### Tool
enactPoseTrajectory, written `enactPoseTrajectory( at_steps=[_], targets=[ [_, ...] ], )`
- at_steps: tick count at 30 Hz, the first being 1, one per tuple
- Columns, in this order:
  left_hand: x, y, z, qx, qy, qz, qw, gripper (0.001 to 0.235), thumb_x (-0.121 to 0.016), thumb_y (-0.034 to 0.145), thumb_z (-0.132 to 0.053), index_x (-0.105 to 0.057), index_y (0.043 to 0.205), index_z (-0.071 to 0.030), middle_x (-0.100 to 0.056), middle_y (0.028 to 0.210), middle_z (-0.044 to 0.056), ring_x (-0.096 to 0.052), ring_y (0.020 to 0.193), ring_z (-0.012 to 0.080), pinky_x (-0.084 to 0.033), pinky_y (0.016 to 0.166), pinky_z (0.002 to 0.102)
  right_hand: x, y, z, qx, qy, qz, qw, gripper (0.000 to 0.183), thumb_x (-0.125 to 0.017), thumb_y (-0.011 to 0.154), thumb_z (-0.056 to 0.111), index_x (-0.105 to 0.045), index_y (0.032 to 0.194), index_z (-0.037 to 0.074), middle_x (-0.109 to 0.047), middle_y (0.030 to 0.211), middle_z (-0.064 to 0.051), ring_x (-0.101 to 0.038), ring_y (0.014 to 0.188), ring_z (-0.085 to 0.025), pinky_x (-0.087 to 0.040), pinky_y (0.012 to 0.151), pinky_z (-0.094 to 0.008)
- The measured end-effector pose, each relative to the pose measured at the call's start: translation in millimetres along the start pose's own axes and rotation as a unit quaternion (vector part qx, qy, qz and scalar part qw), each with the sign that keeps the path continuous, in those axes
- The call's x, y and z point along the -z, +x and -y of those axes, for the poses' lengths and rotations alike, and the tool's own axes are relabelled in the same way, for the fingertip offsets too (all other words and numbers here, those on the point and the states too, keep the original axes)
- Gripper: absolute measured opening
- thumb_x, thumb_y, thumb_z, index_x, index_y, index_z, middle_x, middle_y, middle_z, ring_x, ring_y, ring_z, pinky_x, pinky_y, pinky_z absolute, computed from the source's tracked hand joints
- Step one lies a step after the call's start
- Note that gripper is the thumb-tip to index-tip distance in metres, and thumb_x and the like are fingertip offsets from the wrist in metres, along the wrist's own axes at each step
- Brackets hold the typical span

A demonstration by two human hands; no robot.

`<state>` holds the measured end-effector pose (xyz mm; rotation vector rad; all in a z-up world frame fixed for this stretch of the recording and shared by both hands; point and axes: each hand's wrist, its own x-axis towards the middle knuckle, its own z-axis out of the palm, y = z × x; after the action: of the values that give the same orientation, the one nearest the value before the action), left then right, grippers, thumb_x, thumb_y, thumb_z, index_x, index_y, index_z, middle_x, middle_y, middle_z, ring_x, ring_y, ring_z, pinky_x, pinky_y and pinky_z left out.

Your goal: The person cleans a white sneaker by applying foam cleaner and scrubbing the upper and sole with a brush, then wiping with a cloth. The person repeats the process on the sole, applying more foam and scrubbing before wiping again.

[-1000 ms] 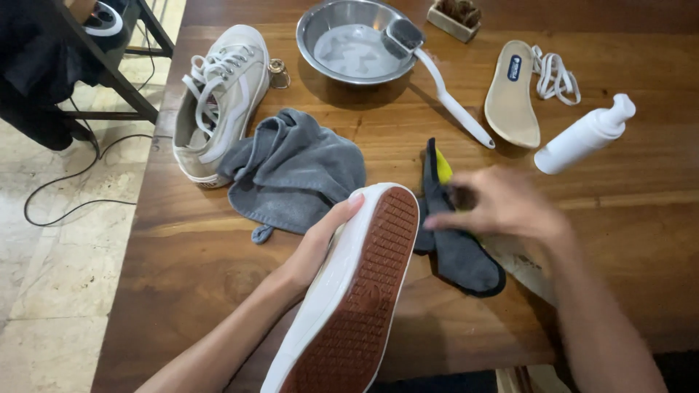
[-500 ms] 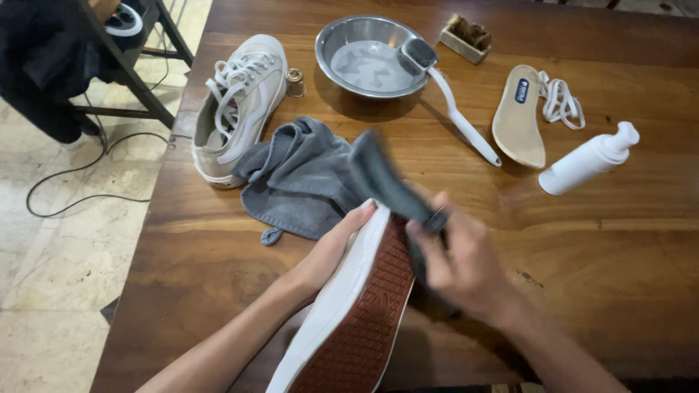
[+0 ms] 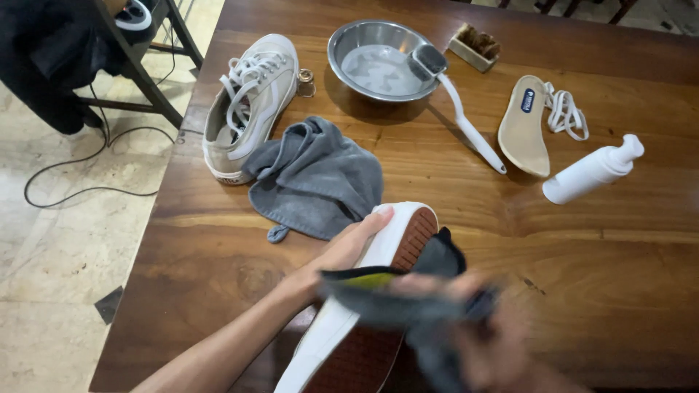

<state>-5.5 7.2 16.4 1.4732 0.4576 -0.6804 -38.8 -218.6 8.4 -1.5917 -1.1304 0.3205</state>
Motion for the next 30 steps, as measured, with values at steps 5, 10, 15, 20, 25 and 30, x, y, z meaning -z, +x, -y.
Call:
enactPoseTrajectory(
  at_steps=[5,10,15,20,25,30],
  targets=[
    [2,-18,-7,-0.082,-0.028,0.073,0.994,0.069,-0.036,0.086,-0.055,-0.064,0.131,-0.011,-0.069,0.131,0.005,-0.063,0.115,0.0132,-0.042,0.103,0.026,74,28,17,-0.103,-0.154,-0.561,0.807,0.027,-0.058,0.107,0.039,-0.062,0.125,0.020,-0.065,0.127,0.008,-0.063,0.117,-0.004,-0.052,0.109,-0.018],
    [2,-15,-3,-0.078,-0.028,0.073,0.994,0.063,-0.037,0.087,-0.055,-0.064,0.122,-0.010,-0.069,0.114,0.007,-0.063,0.098,0.0147,-0.044,0.092,0.026,26,27,-22,-0.136,-0.217,-0.537,0.804,0.022,-0.060,0.107,0.027,-0.056,0.118,0.009,-0.061,0.110,-0.006,-0.059,0.102,-0.018,-0.048,0.094,-0.031],
    [18,65,61,-0.470,0.085,0.098,0.873,0.027,-0.033,0.105,-0.023,-0.058,0.107,-0.013,-0.062,0.117,0.007,-0.052,0.106,0.0152,-0.045,0.100,0.035,-64,-31,-49,0.028,-0.261,-0.280,0.923,0.047,-0.054,0.093,0.000,-0.036,0.129,-0.025,-0.053,0.136,-0.035,-0.058,0.128,-0.034,-0.039,0.115,-0.034],
    [3,11,12,-0.111,-0.080,0.087,0.987,0.063,-0.039,0.089,-0.053,-0.067,0.121,-0.006,-0.072,0.110,0.008,-0.063,0.091,0.0127,-0.047,0.083,0.025,-118,-64,-20,-0.217,-0.232,-0.462,0.828,0.032,-0.066,0.077,0.023,-0.076,0.104,0.008,-0.080,0.105,-0.008,-0.073,0.105,-0.018,-0.048,0.106,-0.030],
    [8,-16,0,-0.069,-0.168,0.134,0.974,0.063,-0.042,0.090,-0.050,-0.065,0.122,-0.001,-0.072,0.112,0.017,-0.066,0.093,0.0228,-0.048,0.092,0.032,73,-84,-51,-0.224,-0.358,-0.439,0.793,0.033,-0.062,0.101,-0.003,-0.067,0.133,-0.011,-0.070,0.115,-0.025,-0.065,0.102,-0.035,-0.048,0.094,-0.043],
    [9,-4,10,-0.082,-0.174,0.142,0.971,0.059,-0.046,0.090,-0.052,-0.068,0.109,-0.001,-0.072,0.093,0.014,-0.065,0.075,0.0215,-0.050,0.074,0.032,54,27,9,0.027,0.067,-0.495,0.866,0.071,-0.065,0.095,0.058,-0.043,0.149,0.017,-0.040,0.163,-0.003,-0.038,0.158,-0.022,-0.030,0.139,-0.038]
  ],
)
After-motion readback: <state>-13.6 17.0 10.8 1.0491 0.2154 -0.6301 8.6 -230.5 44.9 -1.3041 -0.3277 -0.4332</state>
